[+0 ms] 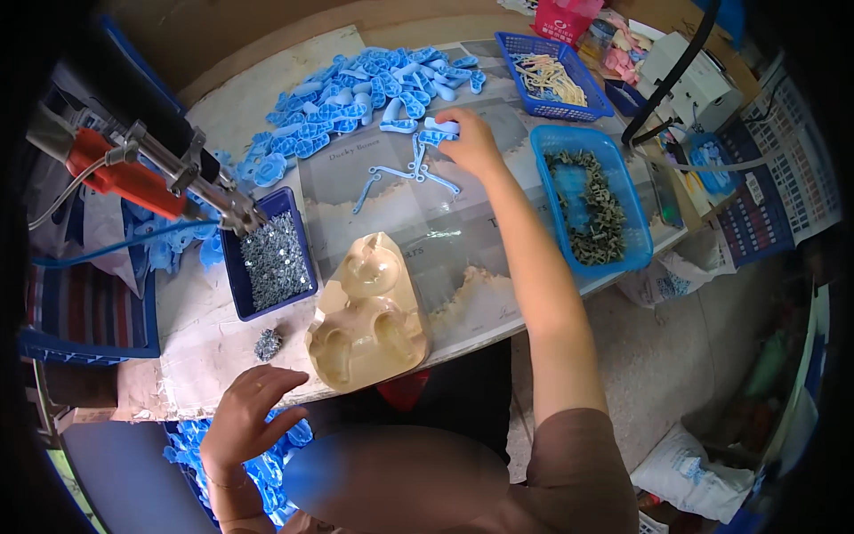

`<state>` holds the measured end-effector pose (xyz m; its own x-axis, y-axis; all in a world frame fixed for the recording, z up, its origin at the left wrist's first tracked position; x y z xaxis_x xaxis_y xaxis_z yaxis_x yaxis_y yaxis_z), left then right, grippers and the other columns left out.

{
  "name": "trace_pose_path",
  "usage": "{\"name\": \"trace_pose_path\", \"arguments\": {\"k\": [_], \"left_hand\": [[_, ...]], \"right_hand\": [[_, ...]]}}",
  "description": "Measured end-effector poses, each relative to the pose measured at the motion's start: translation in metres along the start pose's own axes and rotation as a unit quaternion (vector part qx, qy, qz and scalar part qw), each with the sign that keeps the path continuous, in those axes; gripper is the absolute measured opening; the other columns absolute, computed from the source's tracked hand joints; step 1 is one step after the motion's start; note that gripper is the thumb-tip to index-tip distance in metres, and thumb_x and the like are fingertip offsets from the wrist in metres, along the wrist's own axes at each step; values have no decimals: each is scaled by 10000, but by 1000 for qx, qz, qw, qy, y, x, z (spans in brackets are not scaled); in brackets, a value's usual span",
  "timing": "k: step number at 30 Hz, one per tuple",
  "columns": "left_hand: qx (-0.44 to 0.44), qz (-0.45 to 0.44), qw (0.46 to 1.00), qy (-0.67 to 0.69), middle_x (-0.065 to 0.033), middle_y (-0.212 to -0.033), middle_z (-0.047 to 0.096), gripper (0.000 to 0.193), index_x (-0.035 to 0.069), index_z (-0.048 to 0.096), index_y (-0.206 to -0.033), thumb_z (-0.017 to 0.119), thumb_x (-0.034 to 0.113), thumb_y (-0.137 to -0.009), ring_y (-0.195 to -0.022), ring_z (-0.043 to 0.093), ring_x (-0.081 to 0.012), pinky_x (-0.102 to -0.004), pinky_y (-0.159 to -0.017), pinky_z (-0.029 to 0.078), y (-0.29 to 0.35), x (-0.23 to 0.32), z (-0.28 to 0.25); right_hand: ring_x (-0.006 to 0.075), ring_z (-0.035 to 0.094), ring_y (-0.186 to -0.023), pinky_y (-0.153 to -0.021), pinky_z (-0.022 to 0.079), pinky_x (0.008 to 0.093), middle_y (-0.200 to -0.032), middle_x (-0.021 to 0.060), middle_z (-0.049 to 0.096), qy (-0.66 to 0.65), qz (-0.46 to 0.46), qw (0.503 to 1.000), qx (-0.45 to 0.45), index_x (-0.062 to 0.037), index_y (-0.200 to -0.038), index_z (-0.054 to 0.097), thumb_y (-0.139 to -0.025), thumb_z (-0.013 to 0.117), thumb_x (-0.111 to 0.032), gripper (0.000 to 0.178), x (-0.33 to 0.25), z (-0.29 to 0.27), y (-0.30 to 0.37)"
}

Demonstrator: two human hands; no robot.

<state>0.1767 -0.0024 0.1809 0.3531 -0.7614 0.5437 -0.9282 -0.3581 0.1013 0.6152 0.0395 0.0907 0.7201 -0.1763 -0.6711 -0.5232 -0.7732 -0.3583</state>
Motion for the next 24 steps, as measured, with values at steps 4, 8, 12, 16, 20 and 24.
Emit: {"name": "trace_pose_path", "arguments": {"k": [4, 8, 12, 16, 20, 24], "left_hand": [[16, 69, 997, 30, -122, -1125, 681, 338, 50, 665, -1137, 738, 155, -824, -1045, 633, -342, -429, -900, 514, -12, 14, 17], [33, 120, 992, 25, -112, -1144, 676, 306, 52, 676, -1110, 736, 139, -823, -1059, 631, -340, -419, -891, 520, -20, 28, 23], [79, 104, 991, 13, -121, -1150, 674, 327, 43, 668, -1105, 750, 109, -795, -1056, 634, -336, -413, -881, 519, -22, 26, 22], [131, 47, 990, -12, -124, -1174, 665, 341, 36, 646, -1118, 745, 119, -802, -1044, 636, -342, -417, -883, 511, -23, 11, 28], [142, 80, 986, -32, -132, -1198, 653, 378, 39, 625, -1155, 739, 140, -810, -1093, 616, -342, -419, -928, 502, -25, 4, 47], [136, 107, 985, -25, -135, -1281, 606, 392, 45, 616, -1177, 730, 154, -818, -1199, 548, -368, -443, -995, 465, -32, 15, 60]], "right_hand": [[134, 629, -998, -834, 500, 269, -1132, 55, 651, -257, 72, 919, -289, -43, -1227, 614, -754, 619, 24, 478, -67, -13, 63], [190, 637, -1065, -913, 493, 313, -1134, 70, 670, -229, -68, 833, -499, -43, -1158, 659, -771, 613, 44, 399, -131, -12, 138], [250, 642, -1070, -922, 491, 348, -1120, 84, 677, -235, -150, 789, -548, -47, -1079, 688, -769, 574, 55, 345, -181, 10, 170], [298, 629, -1018, -868, 484, 388, -1081, 88, 681, -172, -203, 782, -563, -32, -981, 688, -725, 499, 70, 334, -201, 39, 180], [299, 640, -959, -844, 487, 393, -933, 98, 704, -161, -195, 765, -593, -5, -835, 674, -683, 462, 101, 281, -195, 49, 174], [302, 641, -965, -848, 485, 400, -915, 102, 708, -162, -159, 744, -629, -3, -778, 667, -645, 442, 116, 288, -185, 50, 168]]}}
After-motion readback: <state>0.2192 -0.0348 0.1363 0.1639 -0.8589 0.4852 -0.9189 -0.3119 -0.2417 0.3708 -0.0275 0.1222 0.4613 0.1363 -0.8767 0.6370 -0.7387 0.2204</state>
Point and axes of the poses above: each hand's wrist, its own y-axis away from the middle knuckle, its own z-axis out of the palm, x = y × z, the point moved 7 cm from there along -y, towards the middle knuckle
